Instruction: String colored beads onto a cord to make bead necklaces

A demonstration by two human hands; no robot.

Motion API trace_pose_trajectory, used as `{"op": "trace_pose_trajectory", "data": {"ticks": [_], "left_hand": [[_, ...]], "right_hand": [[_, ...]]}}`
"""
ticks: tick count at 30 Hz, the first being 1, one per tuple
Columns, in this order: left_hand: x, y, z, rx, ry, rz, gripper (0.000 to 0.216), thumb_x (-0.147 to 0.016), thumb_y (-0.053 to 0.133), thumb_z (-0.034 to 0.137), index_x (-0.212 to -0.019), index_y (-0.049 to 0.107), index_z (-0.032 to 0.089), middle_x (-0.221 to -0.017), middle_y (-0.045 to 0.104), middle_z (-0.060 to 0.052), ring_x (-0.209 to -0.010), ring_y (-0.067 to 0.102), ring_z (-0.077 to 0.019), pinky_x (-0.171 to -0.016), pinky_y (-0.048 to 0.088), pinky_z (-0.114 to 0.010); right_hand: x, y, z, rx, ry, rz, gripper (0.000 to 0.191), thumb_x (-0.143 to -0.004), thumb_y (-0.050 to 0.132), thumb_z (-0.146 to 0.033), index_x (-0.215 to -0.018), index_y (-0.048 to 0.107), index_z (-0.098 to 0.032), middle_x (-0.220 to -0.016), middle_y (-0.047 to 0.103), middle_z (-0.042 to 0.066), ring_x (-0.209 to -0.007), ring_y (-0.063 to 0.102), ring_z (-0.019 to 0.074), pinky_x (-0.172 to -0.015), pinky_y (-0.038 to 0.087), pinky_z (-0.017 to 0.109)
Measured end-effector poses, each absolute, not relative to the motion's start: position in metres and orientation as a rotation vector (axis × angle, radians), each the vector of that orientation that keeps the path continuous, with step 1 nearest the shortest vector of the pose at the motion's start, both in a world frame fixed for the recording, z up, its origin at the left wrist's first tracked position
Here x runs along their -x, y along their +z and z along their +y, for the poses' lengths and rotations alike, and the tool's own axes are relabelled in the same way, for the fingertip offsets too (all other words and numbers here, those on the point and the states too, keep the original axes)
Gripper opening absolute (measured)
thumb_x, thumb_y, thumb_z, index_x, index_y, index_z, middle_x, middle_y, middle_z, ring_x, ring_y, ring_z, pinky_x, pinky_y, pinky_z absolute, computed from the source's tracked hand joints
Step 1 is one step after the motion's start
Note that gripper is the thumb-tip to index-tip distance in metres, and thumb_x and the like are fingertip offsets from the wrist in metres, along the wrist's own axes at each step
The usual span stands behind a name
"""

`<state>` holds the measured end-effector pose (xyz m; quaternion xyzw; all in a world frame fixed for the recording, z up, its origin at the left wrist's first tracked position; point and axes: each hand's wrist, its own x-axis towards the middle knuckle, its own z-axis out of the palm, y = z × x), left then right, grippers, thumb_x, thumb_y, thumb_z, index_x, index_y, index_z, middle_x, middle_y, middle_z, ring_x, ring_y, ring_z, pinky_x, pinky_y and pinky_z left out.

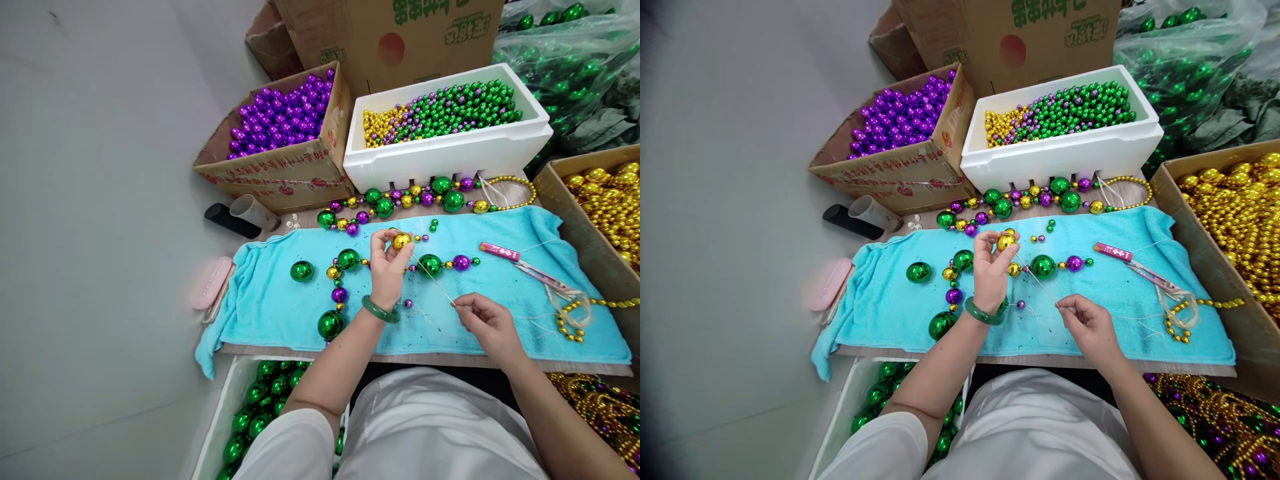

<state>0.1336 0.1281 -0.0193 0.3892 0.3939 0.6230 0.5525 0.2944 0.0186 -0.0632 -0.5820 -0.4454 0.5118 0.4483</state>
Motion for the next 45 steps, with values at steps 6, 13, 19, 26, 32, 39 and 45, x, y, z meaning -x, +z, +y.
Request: {"op": "trace_pose_trajectory", "data": {"ticks": [6, 13, 19, 26, 32, 39, 45], "left_hand": [[-0.139, -0.014, 0.124, -0.963, 1.472, 0.943, 0.032, -0.067, 0.073, 0.010, -0.088, 0.052, 0.023, -0.101, 0.056, 0.000, -0.101, 0.061, -0.0163, -0.093, 0.045, -0.029], [-0.143, -0.010, 0.128, -0.962, 1.467, 0.937, 0.043, -0.064, 0.074, 0.006, -0.095, 0.051, 0.024, -0.105, 0.057, -0.001, -0.105, 0.060, -0.0174, -0.095, 0.045, -0.029], [-0.149, -0.007, 0.128, -0.905, 1.400, 0.863, 0.079, -0.064, 0.077, 0.008, -0.125, 0.035, 0.036, -0.102, 0.057, 0.001, -0.101, 0.063, -0.0174, -0.094, 0.046, -0.031], [-0.151, -0.004, 0.140, -1.007, 1.063, 0.829, 0.077, -0.056, 0.083, 0.015, -0.123, 0.050, 0.031, -0.111, 0.057, -0.004, -0.103, 0.059, -0.0201, -0.086, 0.047, -0.029], [-0.160, -0.036, 0.218, -1.675, 0.890, 1.252, 0.007, -0.069, 0.072, 0.019, -0.066, 0.065, 0.019, -0.080, 0.060, -0.006, -0.097, 0.054, -0.0231, -0.100, 0.034, -0.036], [-0.187, -0.072, 0.243, -1.898, 0.572, 1.462, 0.023, -0.062, 0.072, 0.012, -0.062, 0.050, 0.020, -0.079, 0.060, -0.009, -0.107, 0.051, -0.0317, -0.102, 0.030, -0.044], [-0.182, -0.071, 0.246, -1.874, 0.586, 1.419, 0.022, -0.061, 0.063, 0.002, -0.072, 0.056, 0.019, -0.079, 0.060, -0.006, -0.097, 0.056, -0.0265, -0.096, 0.036, -0.040]], "right_hand": [[-0.300, -0.066, 0.019, 1.481, 1.178, -1.128, 0.020, -0.078, 0.059, -0.035, -0.078, 0.065, -0.016, -0.054, 0.047, -0.002, -0.048, 0.038, 0.0093, -0.045, 0.029, 0.024], [-0.305, -0.069, 0.021, 1.465, 1.170, -1.101, 0.019, -0.078, 0.060, -0.035, -0.078, 0.066, -0.017, -0.054, 0.048, -0.002, -0.049, 0.041, 0.0099, -0.045, 0.033, 0.024], [-0.303, -0.077, 0.027, 1.383, 1.285, -1.002, 0.022, -0.076, 0.063, -0.039, -0.078, 0.066, -0.016, -0.053, 0.052, -0.002, -0.049, 0.047, 0.0105, -0.047, 0.040, 0.024], [-0.308, -0.075, 0.034, 1.343, 1.194, -0.916, 0.019, -0.077, 0.063, -0.036, -0.081, 0.064, -0.017, -0.056, 0.053, -0.002, -0.051, 0.048, 0.0106, -0.048, 0.043, 0.024], [-0.321, -0.072, 0.036, 1.340, 1.107, -0.819, 0.016, -0.078, 0.063, -0.034, -0.080, 0.061, -0.018, -0.057, 0.054, -0.002, -0.052, 0.048, 0.0106, -0.049, 0.042, 0.024], [-0.334, -0.073, 0.029, 1.382, 1.093, -0.831, 0.016, -0.079, 0.063, -0.034, -0.081, 0.061, -0.018, -0.059, 0.053, -0.002, -0.054, 0.048, 0.0106, -0.050, 0.041, 0.023], [-0.339, -0.078, 0.029, 1.417, 1.113, -0.883, 0.019, -0.079, 0.062, -0.037, -0.081, 0.062, -0.017, -0.057, 0.053, -0.002, -0.052, 0.047, 0.0111, -0.049, 0.040, 0.024]]}}
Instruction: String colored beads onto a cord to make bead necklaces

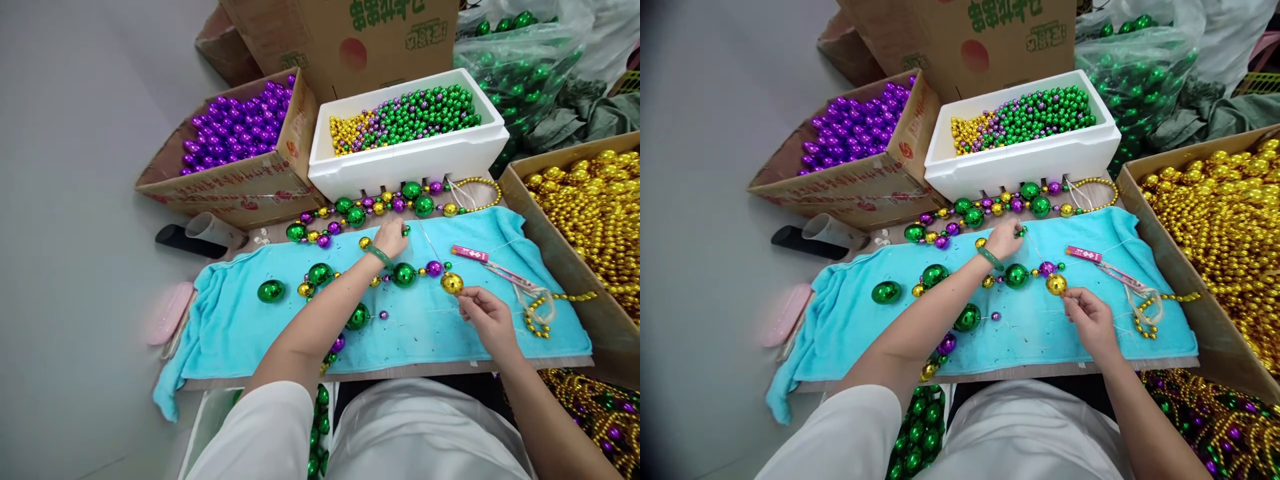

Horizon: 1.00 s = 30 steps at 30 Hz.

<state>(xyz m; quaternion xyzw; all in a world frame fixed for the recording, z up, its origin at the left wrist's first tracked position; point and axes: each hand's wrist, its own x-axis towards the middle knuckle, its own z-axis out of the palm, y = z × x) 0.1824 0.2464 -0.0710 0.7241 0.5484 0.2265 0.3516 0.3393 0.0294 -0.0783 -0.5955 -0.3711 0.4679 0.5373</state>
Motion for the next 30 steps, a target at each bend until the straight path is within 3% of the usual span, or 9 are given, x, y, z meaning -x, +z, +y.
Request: {"op": "trace_pose_trajectory", "data": {"ticks": [4, 7, 22, 30], "left_hand": [[-0.176, -0.048, 0.241, -1.462, 0.695, 1.186, 0.017, -0.069, 0.064, 0.013, -0.085, 0.060, 0.018, -0.078, 0.061, -0.002, -0.076, 0.059, -0.0156, -0.077, 0.044, -0.031], [-0.168, -0.027, 0.229, -0.953, 0.727, 0.888, 0.019, -0.075, 0.064, 0.020, -0.094, 0.062, 0.016, -0.084, 0.065, -0.004, -0.074, 0.062, -0.0128, -0.069, 0.045, -0.026], [-0.156, -0.007, 0.204, -0.675, 0.758, 0.717, 0.021, -0.088, 0.053, 0.018, -0.100, 0.068, 0.013, -0.086, 0.068, -0.007, -0.077, 0.064, -0.0121, -0.071, 0.048, -0.025], [-0.146, -0.011, 0.208, -0.845, 0.745, 0.693, 0.024, -0.081, 0.062, 0.024, -0.102, 0.068, 0.012, -0.078, 0.065, -0.005, -0.070, 0.060, -0.0094, -0.067, 0.046, -0.023]], "right_hand": [[-0.336, -0.078, 0.032, 1.432, 1.102, -0.877, 0.020, -0.078, 0.062, -0.037, -0.081, 0.062, -0.017, -0.057, 0.053, -0.001, -0.052, 0.047, 0.0113, -0.048, 0.040, 0.024], [-0.334, -0.074, 0.033, 1.438, 1.106, -0.854, 0.019, -0.077, 0.062, -0.036, -0.080, 0.063, -0.017, -0.056, 0.052, -0.002, -0.051, 0.046, 0.0109, -0.047, 0.039, 0.024], [-0.333, -0.073, 0.028, 1.458, 1.157, -0.849, 0.019, -0.076, 0.063, -0.034, -0.080, 0.064, -0.016, -0.055, 0.049, -0.002, -0.051, 0.043, 0.0099, -0.047, 0.035, 0.023], [-0.336, -0.074, 0.027, 1.478, 1.170, -0.890, 0.020, -0.075, 0.064, -0.036, -0.079, 0.065, -0.016, -0.055, 0.049, -0.002, -0.051, 0.042, 0.0094, -0.047, 0.033, 0.023]]}}
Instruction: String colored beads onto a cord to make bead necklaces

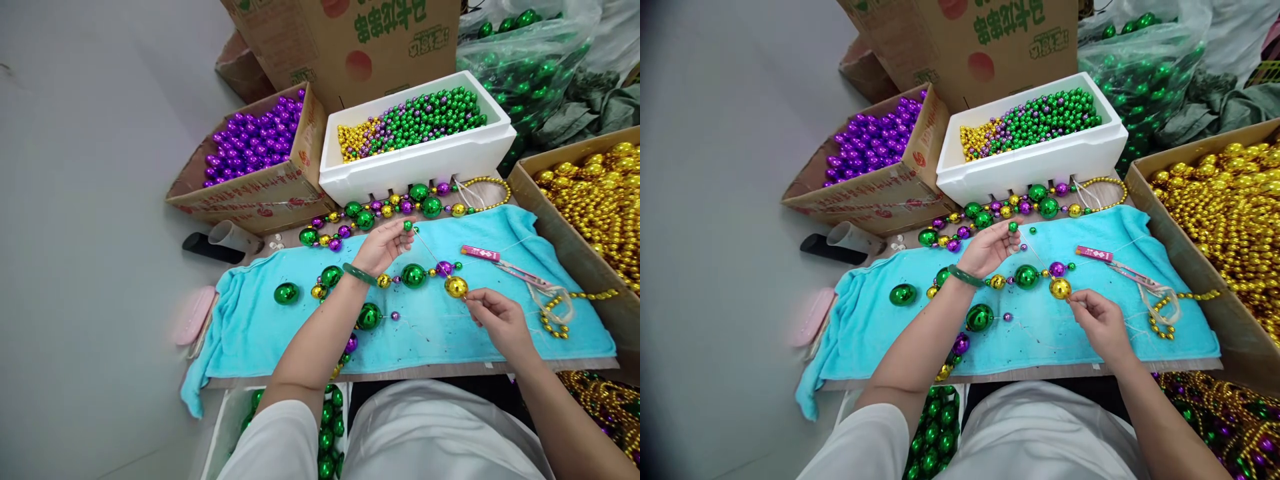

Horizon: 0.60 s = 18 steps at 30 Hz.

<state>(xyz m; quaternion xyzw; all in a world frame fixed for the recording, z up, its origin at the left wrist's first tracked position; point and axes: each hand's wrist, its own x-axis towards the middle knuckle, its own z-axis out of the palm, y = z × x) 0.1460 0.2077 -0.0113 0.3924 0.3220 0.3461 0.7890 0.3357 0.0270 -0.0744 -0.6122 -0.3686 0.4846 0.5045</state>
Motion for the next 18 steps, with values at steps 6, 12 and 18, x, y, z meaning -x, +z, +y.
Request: {"op": "trace_pose_trajectory", "data": {"ticks": [6, 12, 18], "left_hand": [[-0.137, -0.012, 0.200, -1.123, 0.625, 0.789, 0.031, -0.078, 0.066, 0.038, -0.092, 0.072, 0.012, -0.067, 0.061, -0.003, -0.063, 0.054, -0.0081, -0.061, 0.042, -0.022], [-0.133, -0.008, 0.179, -1.610, 0.190, 0.764, 0.039, -0.078, 0.065, 0.037, -0.112, 0.066, 0.017, -0.094, 0.068, -0.007, -0.081, 0.060, -0.0150, -0.074, 0.045, -0.028], [-0.099, -0.023, 0.221, -2.295, 0.217, 1.634, 0.029, -0.084, 0.054, 0.025, -0.108, 0.067, 0.014, -0.107, 0.062, -0.014, -0.104, 0.056, -0.0260, -0.093, 0.041, -0.039]], "right_hand": [[-0.339, -0.081, 0.027, 1.456, 1.234, -0.951, 0.019, -0.077, 0.064, -0.035, -0.080, 0.065, -0.016, -0.056, 0.049, -0.003, -0.051, 0.042, 0.0093, -0.048, 0.034, 0.023], [-0.334, -0.085, 0.030, 1.409, 1.190, -0.938, 0.018, -0.080, 0.062, -0.035, -0.083, 0.062, -0.017, -0.059, 0.053, -0.002, -0.054, 0.048, 0.0105, -0.051, 0.040, 0.023], [-0.340, -0.081, 0.028, 1.426, 1.137, -0.959, 0.017, -0.080, 0.062, -0.035, -0.082, 0.062, -0.018, -0.060, 0.054, -0.002, -0.055, 0.049, 0.0104, -0.052, 0.041, 0.023]]}}
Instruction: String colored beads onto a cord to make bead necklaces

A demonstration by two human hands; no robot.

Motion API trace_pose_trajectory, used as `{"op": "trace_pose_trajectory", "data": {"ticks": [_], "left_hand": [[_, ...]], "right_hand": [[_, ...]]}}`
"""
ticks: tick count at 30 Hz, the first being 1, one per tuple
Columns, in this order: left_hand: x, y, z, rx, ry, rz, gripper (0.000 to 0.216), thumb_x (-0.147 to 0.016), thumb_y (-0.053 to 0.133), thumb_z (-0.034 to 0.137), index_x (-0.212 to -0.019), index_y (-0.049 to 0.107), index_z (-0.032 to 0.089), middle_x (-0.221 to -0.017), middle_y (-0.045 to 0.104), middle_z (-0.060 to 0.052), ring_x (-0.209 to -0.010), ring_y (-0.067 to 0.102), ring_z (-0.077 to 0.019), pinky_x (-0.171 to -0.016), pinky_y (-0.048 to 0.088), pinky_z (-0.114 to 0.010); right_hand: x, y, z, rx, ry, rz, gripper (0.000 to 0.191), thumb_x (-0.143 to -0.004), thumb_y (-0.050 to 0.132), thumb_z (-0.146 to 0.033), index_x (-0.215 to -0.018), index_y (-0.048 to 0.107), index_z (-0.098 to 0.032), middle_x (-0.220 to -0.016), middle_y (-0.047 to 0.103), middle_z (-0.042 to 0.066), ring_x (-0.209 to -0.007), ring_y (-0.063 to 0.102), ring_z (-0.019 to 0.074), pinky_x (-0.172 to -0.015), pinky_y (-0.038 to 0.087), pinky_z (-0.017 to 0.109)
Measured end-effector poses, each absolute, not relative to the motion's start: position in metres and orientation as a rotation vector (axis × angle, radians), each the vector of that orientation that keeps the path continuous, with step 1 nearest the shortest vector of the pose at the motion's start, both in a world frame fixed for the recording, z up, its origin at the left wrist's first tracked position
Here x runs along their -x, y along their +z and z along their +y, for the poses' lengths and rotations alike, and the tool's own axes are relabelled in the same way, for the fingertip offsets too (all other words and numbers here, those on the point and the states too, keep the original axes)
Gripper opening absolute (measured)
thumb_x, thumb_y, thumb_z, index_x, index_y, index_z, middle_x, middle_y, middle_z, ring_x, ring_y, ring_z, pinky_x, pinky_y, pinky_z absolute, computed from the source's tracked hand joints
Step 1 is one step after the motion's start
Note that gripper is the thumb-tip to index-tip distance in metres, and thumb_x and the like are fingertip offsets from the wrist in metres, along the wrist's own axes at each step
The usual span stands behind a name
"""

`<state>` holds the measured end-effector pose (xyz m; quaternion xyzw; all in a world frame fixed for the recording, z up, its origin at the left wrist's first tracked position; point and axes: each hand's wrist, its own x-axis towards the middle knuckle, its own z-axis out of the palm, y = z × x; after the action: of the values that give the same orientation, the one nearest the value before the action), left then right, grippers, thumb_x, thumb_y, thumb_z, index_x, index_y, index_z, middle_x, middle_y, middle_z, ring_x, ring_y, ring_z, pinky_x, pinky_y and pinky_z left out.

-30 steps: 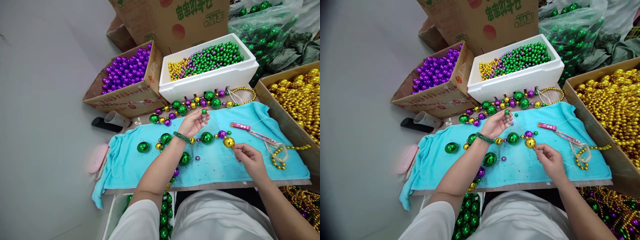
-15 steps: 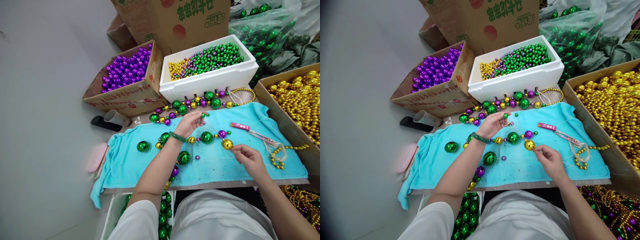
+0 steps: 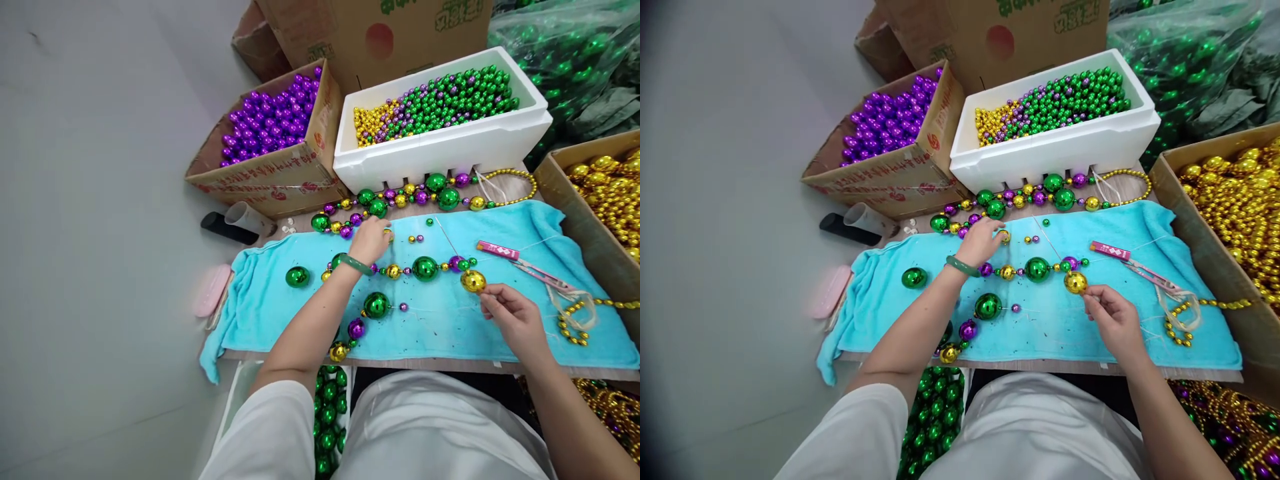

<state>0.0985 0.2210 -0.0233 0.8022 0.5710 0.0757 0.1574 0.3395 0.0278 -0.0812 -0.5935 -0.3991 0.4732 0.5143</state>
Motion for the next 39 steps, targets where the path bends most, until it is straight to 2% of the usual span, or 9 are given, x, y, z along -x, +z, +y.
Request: {"op": "trace_pose_trajectory", "data": {"ticks": [3, 5, 10, 13, 16, 19, 23, 28, 39], "left_hand": [[-0.069, -0.031, 0.248, -2.264, 0.076, 2.027, 0.031, -0.085, 0.051, 0.024, -0.111, 0.065, 0.013, -0.115, 0.057, -0.018, -0.110, 0.053, -0.0318, -0.095, 0.040, -0.043], [-0.050, -0.036, 0.259, -2.123, -0.018, 2.169, 0.031, -0.082, 0.057, 0.026, -0.107, 0.065, 0.010, -0.118, 0.055, -0.021, -0.110, 0.054, -0.0352, -0.093, 0.041, -0.044], [-0.027, -0.047, 0.268, -2.002, -0.057, 2.105, 0.027, -0.064, 0.074, 0.021, -0.087, 0.069, 0.010, -0.101, 0.064, -0.019, -0.101, 0.059, -0.0353, -0.089, 0.044, -0.043], [-0.033, -0.045, 0.263, -2.011, 0.008, 2.002, 0.030, -0.059, 0.077, 0.019, -0.087, 0.070, 0.012, -0.097, 0.066, -0.014, -0.101, 0.059, -0.0321, -0.091, 0.045, -0.040], [-0.053, -0.033, 0.244, -1.742, 0.476, 1.720, 0.037, -0.066, 0.073, 0.021, -0.102, 0.067, 0.016, -0.102, 0.065, -0.009, -0.098, 0.061, -0.0231, -0.092, 0.046, -0.035], [-0.080, -0.016, 0.212, -1.049, 0.896, 1.163, 0.033, -0.073, 0.067, 0.021, -0.106, 0.064, 0.016, -0.095, 0.066, -0.006, -0.090, 0.063, -0.0165, -0.087, 0.050, -0.031], [-0.109, -0.002, 0.180, -0.573, 0.933, 0.855, 0.015, -0.082, 0.059, 0.021, -0.092, 0.066, 0.012, -0.089, 0.067, -0.007, -0.085, 0.065, -0.0144, -0.077, 0.053, -0.024], [-0.119, -0.003, 0.174, -0.419, 0.914, 0.864, 0.021, -0.090, 0.050, 0.023, -0.090, 0.066, 0.010, -0.093, 0.068, -0.010, -0.079, 0.063, -0.0115, -0.072, 0.053, -0.022], [-0.120, -0.006, 0.175, -0.427, 0.927, 0.887, 0.019, -0.089, 0.051, 0.023, -0.091, 0.065, 0.010, -0.092, 0.068, -0.009, -0.084, 0.064, -0.0123, -0.073, 0.052, -0.022]], "right_hand": [[-0.342, -0.080, 0.026, 1.454, 1.125, -0.956, 0.017, -0.080, 0.063, -0.035, -0.082, 0.062, -0.018, -0.059, 0.054, -0.002, -0.054, 0.049, 0.0103, -0.051, 0.041, 0.022], [-0.342, -0.081, 0.025, 1.461, 1.132, -0.955, 0.017, -0.079, 0.063, -0.035, -0.081, 0.062, -0.018, -0.059, 0.054, -0.002, -0.054, 0.049, 0.0104, -0.050, 0.041, 0.022], [-0.339, -0.083, 0.025, 1.444, 1.163, -0.952, 0.018, -0.080, 0.062, -0.036, -0.082, 0.062, -0.018, -0.059, 0.053, -0.002, -0.053, 0.048, 0.0105, -0.050, 0.040, 0.023], [-0.333, -0.083, 0.027, 1.426, 1.174, -0.963, 0.017, -0.080, 0.061, -0.035, -0.082, 0.061, -0.018, -0.058, 0.052, -0.002, -0.053, 0.046, 0.0102, -0.049, 0.038, 0.023], [-0.327, -0.083, 0.028, 1.424, 1.180, -0.976, 0.017, -0.080, 0.061, -0.035, -0.082, 0.061, -0.018, -0.057, 0.050, -0.003, -0.052, 0.044, 0.0099, -0.049, 0.037, 0.023], [-0.323, -0.082, 0.027, 1.430, 1.187, -1.004, 0.018, -0.081, 0.059, -0.035, -0.081, 0.061, -0.017, -0.058, 0.049, -0.003, -0.052, 0.043, 0.0097, -0.049, 0.035, 0.023], [-0.320, -0.078, 0.023, 1.440, 1.198, -1.047, 0.019, -0.081, 0.058, -0.036, -0.080, 0.062, -0.017, -0.058, 0.049, -0.003, -0.051, 0.042, 0.0097, -0.048, 0.034, 0.024], [-0.320, -0.076, 0.019, 1.456, 1.191, -1.094, 0.020, -0.081, 0.058, -0.036, -0.079, 0.063, -0.017, -0.058, 0.050, -0.002, -0.051, 0.042, 0.0103, -0.048, 0.033, 0.024], [-0.322, -0.075, 0.016, 1.447, 1.197, -1.106, 0.019, -0.081, 0.058, -0.035, -0.078, 0.063, -0.017, -0.056, 0.046, -0.003, -0.050, 0.039, 0.0099, -0.048, 0.031, 0.024]]}}
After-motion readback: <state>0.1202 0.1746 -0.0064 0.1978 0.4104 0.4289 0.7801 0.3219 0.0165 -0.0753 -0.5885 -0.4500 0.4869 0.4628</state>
